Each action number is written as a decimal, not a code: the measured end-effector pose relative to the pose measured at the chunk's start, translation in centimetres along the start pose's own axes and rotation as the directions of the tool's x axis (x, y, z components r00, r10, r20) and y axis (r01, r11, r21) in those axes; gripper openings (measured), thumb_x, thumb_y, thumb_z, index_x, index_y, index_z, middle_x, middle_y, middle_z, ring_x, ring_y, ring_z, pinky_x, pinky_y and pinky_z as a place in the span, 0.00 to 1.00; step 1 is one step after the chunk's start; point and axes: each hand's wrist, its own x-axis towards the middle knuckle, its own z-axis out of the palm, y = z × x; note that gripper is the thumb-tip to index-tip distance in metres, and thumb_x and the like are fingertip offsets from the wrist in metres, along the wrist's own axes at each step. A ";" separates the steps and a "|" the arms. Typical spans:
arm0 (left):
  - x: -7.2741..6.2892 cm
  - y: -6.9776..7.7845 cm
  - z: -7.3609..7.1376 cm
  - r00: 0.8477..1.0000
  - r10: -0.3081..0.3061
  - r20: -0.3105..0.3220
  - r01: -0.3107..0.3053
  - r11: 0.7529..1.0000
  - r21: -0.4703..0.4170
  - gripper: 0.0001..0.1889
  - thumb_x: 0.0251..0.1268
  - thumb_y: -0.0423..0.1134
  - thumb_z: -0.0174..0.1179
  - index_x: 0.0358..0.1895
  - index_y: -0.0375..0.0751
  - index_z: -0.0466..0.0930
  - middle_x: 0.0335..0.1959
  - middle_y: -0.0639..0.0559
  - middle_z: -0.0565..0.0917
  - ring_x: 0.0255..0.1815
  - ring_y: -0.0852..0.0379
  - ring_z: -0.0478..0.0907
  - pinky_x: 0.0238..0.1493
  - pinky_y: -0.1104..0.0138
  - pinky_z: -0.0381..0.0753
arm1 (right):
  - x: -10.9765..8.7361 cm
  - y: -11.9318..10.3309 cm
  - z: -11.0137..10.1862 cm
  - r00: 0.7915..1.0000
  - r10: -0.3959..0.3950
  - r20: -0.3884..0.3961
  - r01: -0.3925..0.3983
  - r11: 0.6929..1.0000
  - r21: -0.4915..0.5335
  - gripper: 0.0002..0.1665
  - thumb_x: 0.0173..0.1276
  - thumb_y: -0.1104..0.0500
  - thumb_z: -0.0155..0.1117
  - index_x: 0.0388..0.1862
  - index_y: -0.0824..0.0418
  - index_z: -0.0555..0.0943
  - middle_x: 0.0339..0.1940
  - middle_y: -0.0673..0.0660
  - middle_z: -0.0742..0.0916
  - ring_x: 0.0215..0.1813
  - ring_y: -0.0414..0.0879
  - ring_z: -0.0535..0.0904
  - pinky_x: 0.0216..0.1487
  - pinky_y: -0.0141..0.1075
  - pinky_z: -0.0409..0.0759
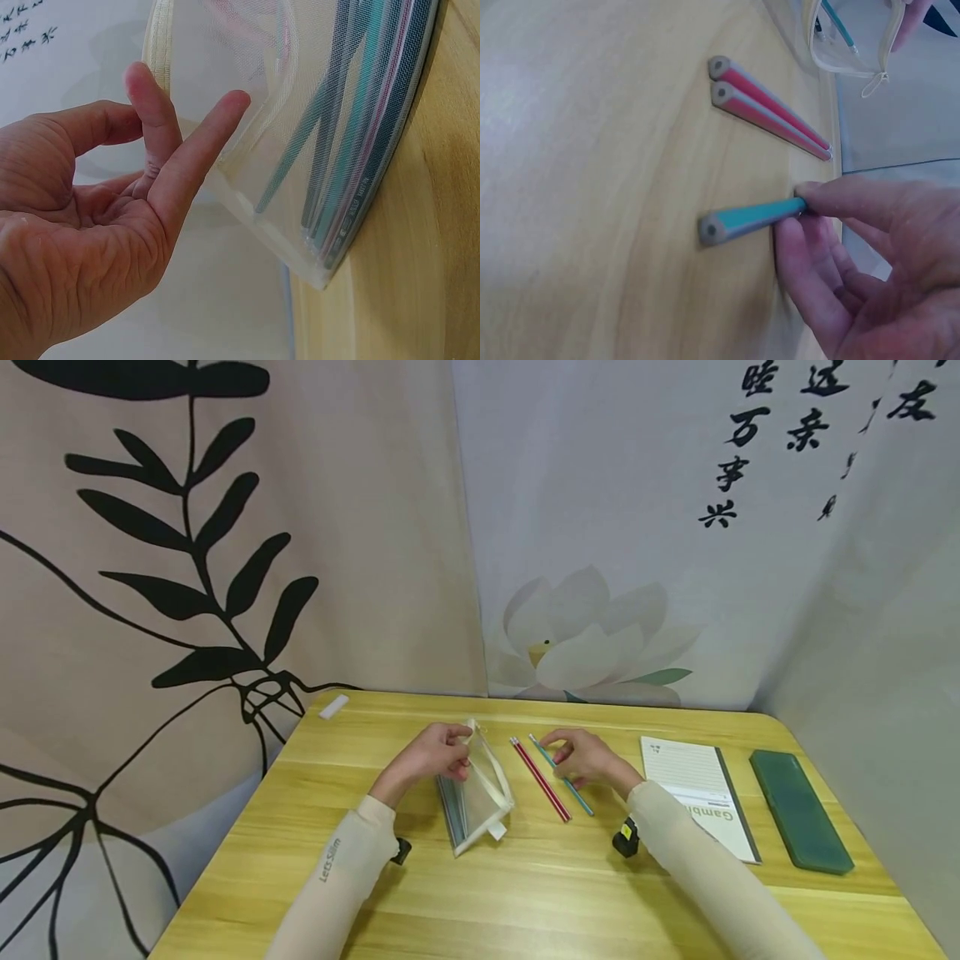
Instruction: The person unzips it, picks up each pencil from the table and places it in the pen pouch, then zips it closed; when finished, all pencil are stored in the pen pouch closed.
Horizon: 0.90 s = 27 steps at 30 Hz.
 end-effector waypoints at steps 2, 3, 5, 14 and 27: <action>0.0 0.1 0.0 1.000 -0.002 -0.003 0.002 1.000 0.004 0.30 0.80 0.30 0.52 0.81 0.27 0.60 0.33 0.44 0.84 0.26 0.57 0.85 0.47 0.50 0.94 | 0.0 -0.1 -0.1 1.000 0.008 -0.003 -0.008 1.000 -0.008 0.34 0.64 0.72 0.72 0.69 0.53 0.81 0.44 0.60 0.85 0.32 0.47 0.81 0.25 0.40 0.87; 0.1 0.1 0.0 1.000 -0.005 -0.005 0.005 1.000 0.005 0.30 0.80 0.30 0.52 0.81 0.27 0.60 0.33 0.44 0.84 0.26 0.57 0.85 0.47 0.50 0.94 | -0.1 -0.1 -0.1 1.000 0.013 -0.005 -0.013 1.000 -0.012 0.35 0.64 0.72 0.72 0.69 0.53 0.81 0.44 0.60 0.85 0.32 0.47 0.81 0.24 0.40 0.87; 0.1 0.1 0.1 1.000 -0.010 -0.007 0.010 1.000 0.010 0.30 0.80 0.31 0.52 0.81 0.28 0.61 0.33 0.44 0.84 0.26 0.57 0.85 0.48 0.51 0.94 | -0.1 -0.2 -0.1 1.000 0.021 -0.003 -0.021 1.000 -0.016 0.34 0.64 0.71 0.71 0.69 0.53 0.81 0.44 0.59 0.85 0.33 0.47 0.80 0.24 0.39 0.87; 0.2 -0.1 0.1 1.000 -0.002 -0.001 0.002 1.000 0.018 0.30 0.79 0.31 0.52 0.80 0.27 0.61 0.31 0.47 0.83 0.26 0.59 0.85 0.48 0.51 0.94 | 0.0 -0.6 -0.1 0.999 0.034 0.013 -0.035 0.998 0.047 0.35 0.67 0.72 0.66 0.72 0.52 0.79 0.43 0.58 0.83 0.30 0.45 0.73 0.24 0.37 0.83; 0.5 -0.1 0.2 1.000 -0.014 0.005 0.014 1.000 0.019 0.30 0.80 0.31 0.52 0.81 0.28 0.60 0.33 0.47 0.83 0.27 0.57 0.85 0.46 0.55 0.94 | -0.3 -0.7 -0.4 0.997 0.040 0.060 -0.054 0.963 0.262 0.41 0.71 0.70 0.58 0.81 0.48 0.70 0.23 0.50 0.73 0.23 0.45 0.61 0.24 0.38 0.69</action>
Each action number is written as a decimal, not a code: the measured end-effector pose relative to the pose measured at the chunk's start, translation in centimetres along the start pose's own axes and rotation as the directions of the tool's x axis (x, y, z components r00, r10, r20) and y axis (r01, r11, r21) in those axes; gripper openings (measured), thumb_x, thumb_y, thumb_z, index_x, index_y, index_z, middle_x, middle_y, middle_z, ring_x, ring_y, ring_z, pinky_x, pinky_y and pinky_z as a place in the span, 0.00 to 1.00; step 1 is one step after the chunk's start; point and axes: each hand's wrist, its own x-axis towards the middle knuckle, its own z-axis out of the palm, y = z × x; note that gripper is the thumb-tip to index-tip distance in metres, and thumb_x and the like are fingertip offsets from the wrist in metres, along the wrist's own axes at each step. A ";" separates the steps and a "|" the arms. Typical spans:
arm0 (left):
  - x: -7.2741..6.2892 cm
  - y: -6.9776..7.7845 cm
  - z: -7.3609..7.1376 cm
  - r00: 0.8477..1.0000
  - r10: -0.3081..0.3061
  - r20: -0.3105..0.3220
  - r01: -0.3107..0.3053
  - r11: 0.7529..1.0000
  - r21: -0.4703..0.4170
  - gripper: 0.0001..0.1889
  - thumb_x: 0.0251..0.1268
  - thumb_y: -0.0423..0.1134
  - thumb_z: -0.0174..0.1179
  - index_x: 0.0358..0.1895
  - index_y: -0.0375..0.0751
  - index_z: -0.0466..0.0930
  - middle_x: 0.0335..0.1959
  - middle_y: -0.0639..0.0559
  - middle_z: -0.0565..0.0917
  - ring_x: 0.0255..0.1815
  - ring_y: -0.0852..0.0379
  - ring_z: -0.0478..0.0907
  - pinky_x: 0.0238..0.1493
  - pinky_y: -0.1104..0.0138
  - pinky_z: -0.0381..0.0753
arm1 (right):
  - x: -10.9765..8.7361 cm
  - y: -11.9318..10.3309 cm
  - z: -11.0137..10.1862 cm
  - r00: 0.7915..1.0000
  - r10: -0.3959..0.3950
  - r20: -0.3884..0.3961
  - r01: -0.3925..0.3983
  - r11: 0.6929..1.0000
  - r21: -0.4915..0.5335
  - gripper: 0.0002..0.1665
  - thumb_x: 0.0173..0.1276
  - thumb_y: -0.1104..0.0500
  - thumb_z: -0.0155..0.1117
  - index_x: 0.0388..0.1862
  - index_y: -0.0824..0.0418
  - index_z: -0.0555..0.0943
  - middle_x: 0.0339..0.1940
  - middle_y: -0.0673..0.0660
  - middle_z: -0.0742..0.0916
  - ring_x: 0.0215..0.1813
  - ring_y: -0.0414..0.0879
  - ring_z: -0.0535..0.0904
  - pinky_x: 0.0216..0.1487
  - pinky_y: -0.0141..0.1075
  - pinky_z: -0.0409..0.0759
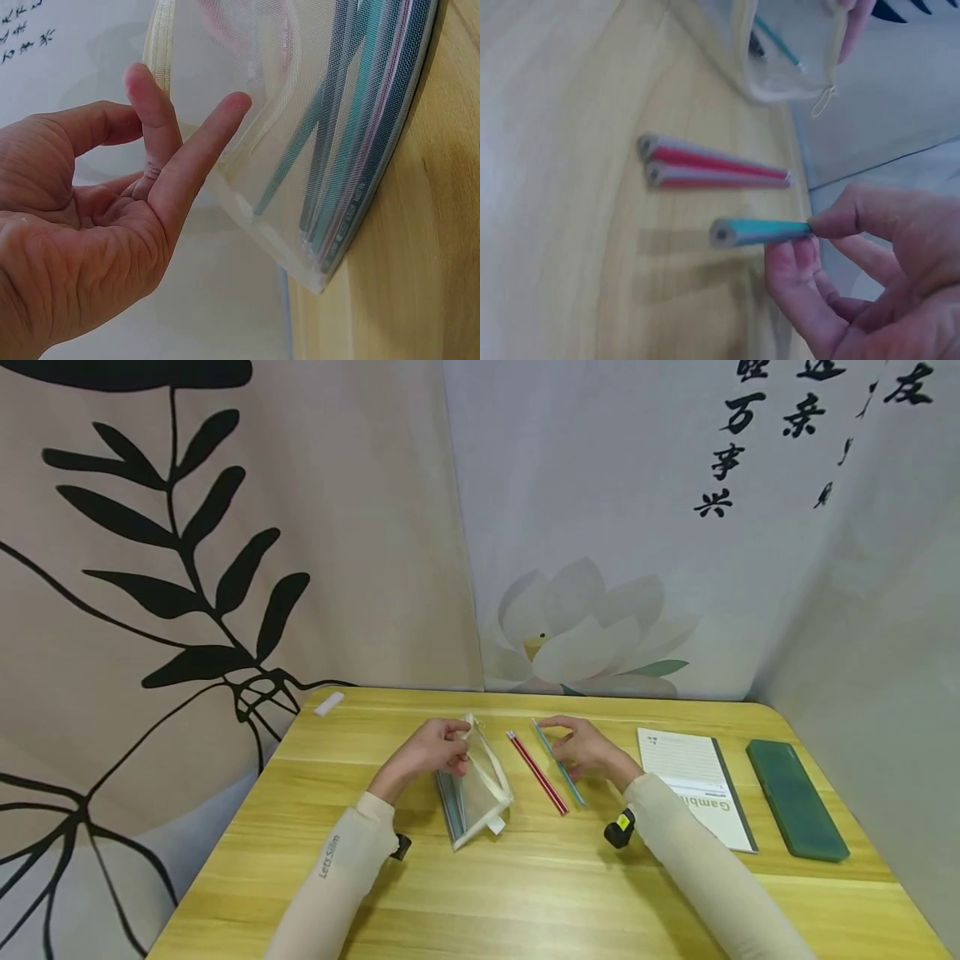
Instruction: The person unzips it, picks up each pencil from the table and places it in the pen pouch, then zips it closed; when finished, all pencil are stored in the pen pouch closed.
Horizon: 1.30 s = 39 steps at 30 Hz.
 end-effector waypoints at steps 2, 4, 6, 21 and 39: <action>-0.1 0.1 -0.1 1.000 -0.003 -0.008 0.003 1.000 0.001 0.30 0.80 0.31 0.52 0.81 0.28 0.60 0.33 0.47 0.83 0.27 0.57 0.85 0.46 0.55 0.94 | 0.0 -0.5 0.2 1.000 -0.010 0.014 0.009 1.000 0.022 0.41 0.72 0.68 0.59 0.81 0.46 0.70 0.26 0.52 0.78 0.25 0.46 0.67 0.24 0.39 0.74; -0.1 0.2 -0.2 1.000 -0.011 -0.018 0.011 1.000 -0.003 0.30 0.79 0.31 0.52 0.81 0.29 0.61 0.33 0.45 0.83 0.27 0.56 0.85 0.47 0.54 0.94 | 0.0 -1.2 0.5 0.999 -0.026 0.028 0.025 0.999 0.032 0.40 0.73 0.66 0.61 0.81 0.44 0.70 0.37 0.56 0.84 0.30 0.47 0.73 0.27 0.40 0.82; -0.1 0.3 -0.3 1.000 -0.011 -0.026 0.011 1.000 -0.003 0.30 0.79 0.31 0.53 0.81 0.29 0.61 0.34 0.44 0.84 0.27 0.56 0.85 0.46 0.54 0.94 | 0.0 -2.0 1.0 0.998 -0.041 0.053 0.039 0.999 0.036 0.39 0.73 0.66 0.62 0.80 0.44 0.71 0.44 0.59 0.85 0.35 0.48 0.76 0.30 0.40 0.86; 0.2 0.6 -0.1 1.000 0.024 0.001 -0.024 0.999 0.024 0.31 0.77 0.31 0.53 0.80 0.28 0.62 0.35 0.44 0.84 0.27 0.57 0.85 0.44 0.57 0.94 | 0.9 -5.3 5.5 0.977 -0.029 0.211 0.015 0.998 0.066 0.38 0.74 0.66 0.62 0.81 0.48 0.70 0.36 0.60 0.88 0.38 0.49 0.85 0.31 0.37 0.87; 0.5 0.4 0.6 0.999 0.030 0.039 -0.030 1.000 0.007 0.31 0.77 0.30 0.52 0.79 0.25 0.61 0.34 0.46 0.83 0.27 0.58 0.85 0.43 0.60 0.94 | 2.1 -6.4 8.4 0.998 0.045 0.052 -0.053 0.984 0.169 0.39 0.66 0.69 0.65 0.76 0.52 0.75 0.23 0.50 0.79 0.36 0.45 0.83 0.31 0.37 0.88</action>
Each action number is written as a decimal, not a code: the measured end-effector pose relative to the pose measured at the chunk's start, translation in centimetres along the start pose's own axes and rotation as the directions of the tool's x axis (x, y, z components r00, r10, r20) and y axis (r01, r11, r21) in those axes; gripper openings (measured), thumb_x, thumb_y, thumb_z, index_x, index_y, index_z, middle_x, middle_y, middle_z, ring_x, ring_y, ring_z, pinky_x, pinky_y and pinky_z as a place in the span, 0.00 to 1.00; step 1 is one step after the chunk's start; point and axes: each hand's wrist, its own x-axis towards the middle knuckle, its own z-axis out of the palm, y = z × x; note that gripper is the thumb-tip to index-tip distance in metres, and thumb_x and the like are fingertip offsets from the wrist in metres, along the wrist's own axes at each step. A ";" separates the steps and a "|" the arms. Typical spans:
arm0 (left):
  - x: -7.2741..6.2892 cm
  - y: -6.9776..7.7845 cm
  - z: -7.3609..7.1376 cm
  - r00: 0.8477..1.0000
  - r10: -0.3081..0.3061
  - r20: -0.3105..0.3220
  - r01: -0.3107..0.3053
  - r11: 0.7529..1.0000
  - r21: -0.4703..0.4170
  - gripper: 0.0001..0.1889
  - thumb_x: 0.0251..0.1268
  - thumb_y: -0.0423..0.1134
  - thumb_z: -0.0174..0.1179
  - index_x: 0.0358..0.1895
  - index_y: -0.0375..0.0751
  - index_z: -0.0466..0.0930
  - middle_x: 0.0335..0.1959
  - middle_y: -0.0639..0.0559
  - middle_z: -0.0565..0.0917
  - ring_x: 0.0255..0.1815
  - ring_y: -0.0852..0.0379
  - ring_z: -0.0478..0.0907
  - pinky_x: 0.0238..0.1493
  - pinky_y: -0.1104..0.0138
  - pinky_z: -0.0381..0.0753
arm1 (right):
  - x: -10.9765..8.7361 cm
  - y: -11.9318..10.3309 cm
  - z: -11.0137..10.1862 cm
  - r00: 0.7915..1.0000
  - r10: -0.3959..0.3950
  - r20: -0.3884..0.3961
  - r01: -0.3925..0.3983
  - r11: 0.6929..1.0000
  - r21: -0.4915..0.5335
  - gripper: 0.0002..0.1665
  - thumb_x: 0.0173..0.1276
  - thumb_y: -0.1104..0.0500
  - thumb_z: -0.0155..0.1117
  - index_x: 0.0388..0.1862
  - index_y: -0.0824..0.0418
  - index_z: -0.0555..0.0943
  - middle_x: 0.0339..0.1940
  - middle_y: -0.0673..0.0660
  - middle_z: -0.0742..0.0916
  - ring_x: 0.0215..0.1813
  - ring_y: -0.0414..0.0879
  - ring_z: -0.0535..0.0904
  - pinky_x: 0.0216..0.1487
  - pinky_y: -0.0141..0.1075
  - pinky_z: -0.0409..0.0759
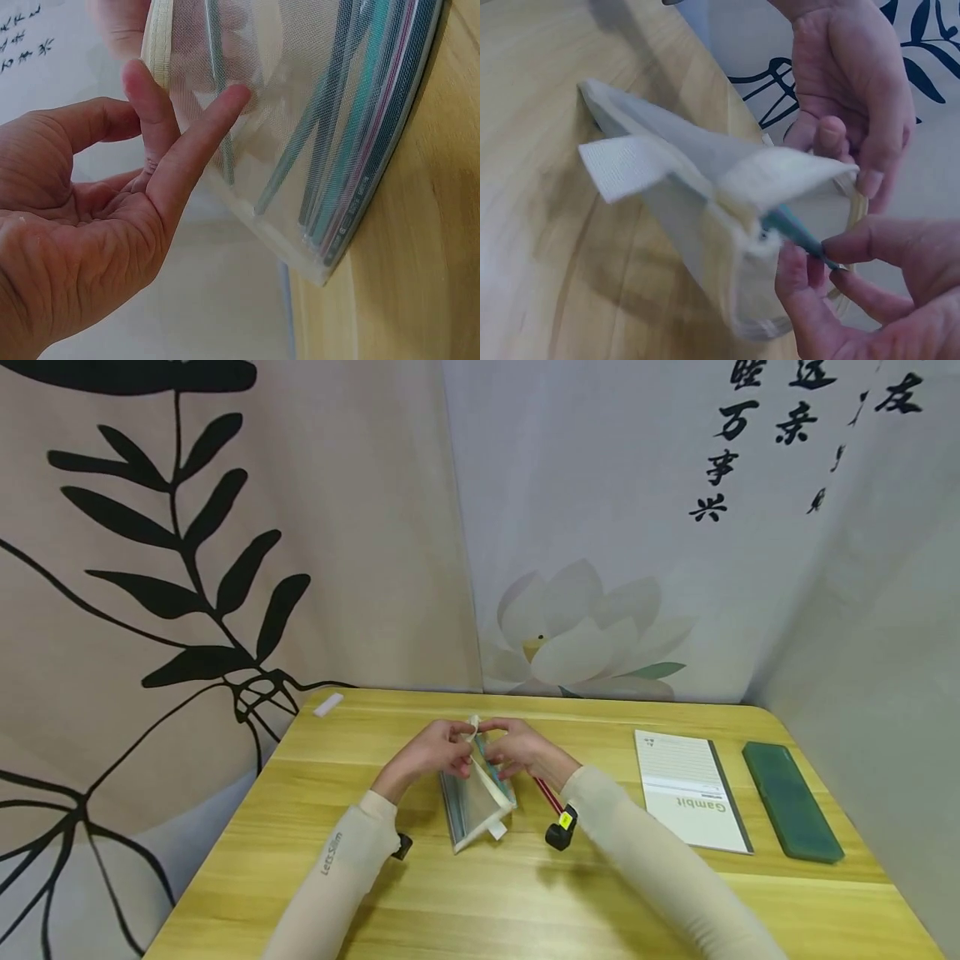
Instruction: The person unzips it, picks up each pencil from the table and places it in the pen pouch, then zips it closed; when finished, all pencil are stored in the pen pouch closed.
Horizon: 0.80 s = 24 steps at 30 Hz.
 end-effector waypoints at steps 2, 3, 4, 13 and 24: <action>0.0 0.1 0.0 1.000 -0.002 -0.007 0.002 1.000 -0.009 0.31 0.77 0.30 0.52 0.80 0.25 0.60 0.34 0.47 0.83 0.27 0.58 0.85 0.43 0.61 0.94 | 0.1 0.1 0.3 1.000 -0.014 0.001 0.014 1.000 0.019 0.40 0.66 0.70 0.64 0.77 0.53 0.73 0.26 0.52 0.83 0.38 0.46 0.85 0.32 0.38 0.89; 0.0 0.2 0.0 1.000 -0.002 -0.011 0.002 1.000 -0.011 0.31 0.76 0.30 0.52 0.80 0.26 0.60 0.33 0.47 0.83 0.27 0.58 0.85 0.42 0.61 0.94 | 0.1 0.2 0.4 1.000 -0.022 0.003 0.022 0.999 0.034 0.40 0.66 0.70 0.64 0.78 0.53 0.72 0.27 0.53 0.84 0.38 0.47 0.86 0.33 0.38 0.89; 0.0 0.3 0.0 1.000 0.000 -0.016 0.000 1.000 -0.013 0.32 0.76 0.30 0.52 0.80 0.26 0.60 0.33 0.47 0.83 0.26 0.58 0.85 0.42 0.61 0.94 | 0.1 0.4 0.4 0.999 -0.034 0.005 0.033 0.999 0.043 0.40 0.66 0.70 0.64 0.78 0.54 0.72 0.30 0.55 0.87 0.38 0.47 0.87 0.33 0.38 0.89; -0.2 0.3 -0.2 1.000 -0.006 -0.021 0.006 1.000 -0.011 0.32 0.76 0.30 0.52 0.80 0.25 0.60 0.33 0.47 0.83 0.26 0.58 0.85 0.48 0.52 0.94 | 0.5 2.2 0.3 0.997 -0.076 0.016 0.075 0.995 0.061 0.35 0.72 0.66 0.65 0.77 0.53 0.73 0.48 0.60 0.91 0.43 0.47 0.89 0.40 0.39 0.89; -0.1 -0.2 -0.6 0.999 -0.007 -0.046 0.007 1.000 -0.007 0.31 0.75 0.30 0.54 0.79 0.25 0.62 0.34 0.46 0.84 0.27 0.59 0.85 0.43 0.59 0.94 | -0.3 2.4 -2.0 0.994 -0.095 -0.057 0.099 0.992 0.078 0.30 0.75 0.57 0.69 0.74 0.57 0.76 0.59 0.66 0.85 0.45 0.53 0.89 0.44 0.46 0.94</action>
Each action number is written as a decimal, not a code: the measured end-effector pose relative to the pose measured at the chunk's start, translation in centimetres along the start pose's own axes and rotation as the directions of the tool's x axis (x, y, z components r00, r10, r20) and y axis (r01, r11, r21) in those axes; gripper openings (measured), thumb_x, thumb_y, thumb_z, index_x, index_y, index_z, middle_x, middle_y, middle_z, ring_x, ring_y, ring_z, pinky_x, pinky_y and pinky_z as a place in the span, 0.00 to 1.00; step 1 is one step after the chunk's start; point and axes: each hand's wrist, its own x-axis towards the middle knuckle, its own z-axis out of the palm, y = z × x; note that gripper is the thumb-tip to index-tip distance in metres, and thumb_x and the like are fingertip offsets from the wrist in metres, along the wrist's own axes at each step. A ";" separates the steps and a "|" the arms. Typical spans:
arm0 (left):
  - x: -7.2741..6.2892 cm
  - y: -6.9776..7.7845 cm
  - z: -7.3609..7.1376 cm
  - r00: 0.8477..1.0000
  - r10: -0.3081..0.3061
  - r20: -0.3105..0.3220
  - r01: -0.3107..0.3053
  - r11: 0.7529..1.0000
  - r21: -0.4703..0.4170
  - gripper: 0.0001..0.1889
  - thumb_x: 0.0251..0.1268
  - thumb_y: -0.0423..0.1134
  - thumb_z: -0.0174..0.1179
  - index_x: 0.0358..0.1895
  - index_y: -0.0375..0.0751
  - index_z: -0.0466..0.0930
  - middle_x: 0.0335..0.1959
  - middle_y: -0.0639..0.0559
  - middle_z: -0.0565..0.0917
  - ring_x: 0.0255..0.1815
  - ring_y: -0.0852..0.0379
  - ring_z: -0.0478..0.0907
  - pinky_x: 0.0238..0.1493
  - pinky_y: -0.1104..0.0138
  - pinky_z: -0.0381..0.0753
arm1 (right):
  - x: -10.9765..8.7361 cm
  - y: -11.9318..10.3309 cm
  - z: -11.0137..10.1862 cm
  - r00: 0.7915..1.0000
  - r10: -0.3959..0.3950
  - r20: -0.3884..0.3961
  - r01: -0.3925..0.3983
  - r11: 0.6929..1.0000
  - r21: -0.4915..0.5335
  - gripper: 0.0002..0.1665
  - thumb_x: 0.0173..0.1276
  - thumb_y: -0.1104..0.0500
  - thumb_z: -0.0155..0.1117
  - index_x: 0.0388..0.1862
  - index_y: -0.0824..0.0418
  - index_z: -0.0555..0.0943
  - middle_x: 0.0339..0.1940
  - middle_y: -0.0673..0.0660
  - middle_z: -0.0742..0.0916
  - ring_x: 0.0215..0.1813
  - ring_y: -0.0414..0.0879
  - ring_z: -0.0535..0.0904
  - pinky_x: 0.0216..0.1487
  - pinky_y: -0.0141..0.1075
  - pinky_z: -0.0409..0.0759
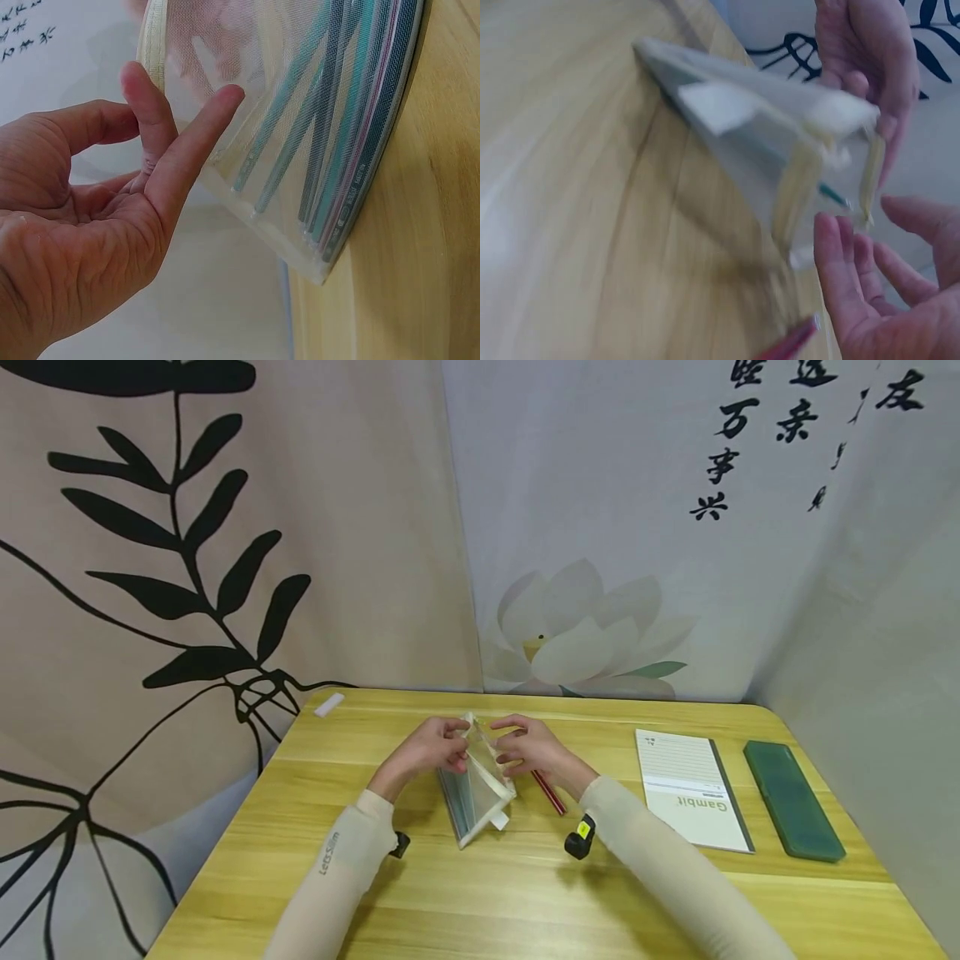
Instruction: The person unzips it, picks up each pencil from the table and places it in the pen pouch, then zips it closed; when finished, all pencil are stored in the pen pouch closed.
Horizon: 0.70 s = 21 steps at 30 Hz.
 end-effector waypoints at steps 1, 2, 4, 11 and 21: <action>-0.1 0.0 0.0 1.000 -0.004 -0.003 0.004 1.000 -0.004 0.31 0.75 0.30 0.54 0.79 0.25 0.63 0.34 0.47 0.84 0.27 0.59 0.85 0.42 0.60 0.94 | 0.0 0.1 -0.4 1.000 -0.002 -0.012 0.002 1.000 -0.001 0.30 0.75 0.56 0.69 0.74 0.58 0.76 0.60 0.66 0.85 0.46 0.55 0.89 0.44 0.47 0.94; -0.1 0.0 0.0 1.000 -0.004 -0.004 0.004 1.000 -0.006 0.31 0.75 0.30 0.54 0.79 0.25 0.63 0.34 0.47 0.84 0.26 0.59 0.85 0.41 0.61 0.94 | -0.1 0.2 -0.9 1.000 -0.008 -0.023 0.008 1.000 -0.010 0.30 0.75 0.55 0.69 0.74 0.58 0.76 0.61 0.67 0.85 0.46 0.56 0.90 0.45 0.48 0.94; -0.1 -0.1 -0.1 1.000 -0.005 -0.005 0.005 1.000 -0.011 0.31 0.75 0.30 0.54 0.79 0.26 0.63 0.33 0.47 0.84 0.26 0.59 0.85 0.42 0.61 0.94 | -0.1 0.5 -1.8 0.999 -0.015 -0.052 0.014 1.000 -0.028 0.30 0.76 0.54 0.68 0.73 0.59 0.76 0.62 0.68 0.85 0.48 0.59 0.90 0.44 0.48 0.94; -0.4 -0.1 -0.3 1.000 0.003 0.005 -0.003 1.000 -0.012 0.31 0.76 0.30 0.53 0.80 0.27 0.62 0.33 0.47 0.84 0.27 0.58 0.85 0.47 0.54 0.94 | -0.1 1.9 -4.5 0.991 -0.019 -0.134 0.006 0.995 -0.095 0.27 0.77 0.54 0.67 0.70 0.61 0.78 0.57 0.64 0.87 0.40 0.52 0.89 0.38 0.40 0.91; -0.4 -0.2 -0.4 1.000 0.005 0.008 -0.005 1.000 -0.010 0.32 0.75 0.30 0.53 0.80 0.26 0.62 0.33 0.46 0.84 0.27 0.58 0.86 0.49 0.51 0.94 | -0.3 3.0 -6.4 0.998 0.054 -0.045 -0.061 0.986 -0.157 0.28 0.72 0.63 0.70 0.70 0.61 0.78 0.47 0.58 0.88 0.39 0.46 0.86 0.35 0.39 0.88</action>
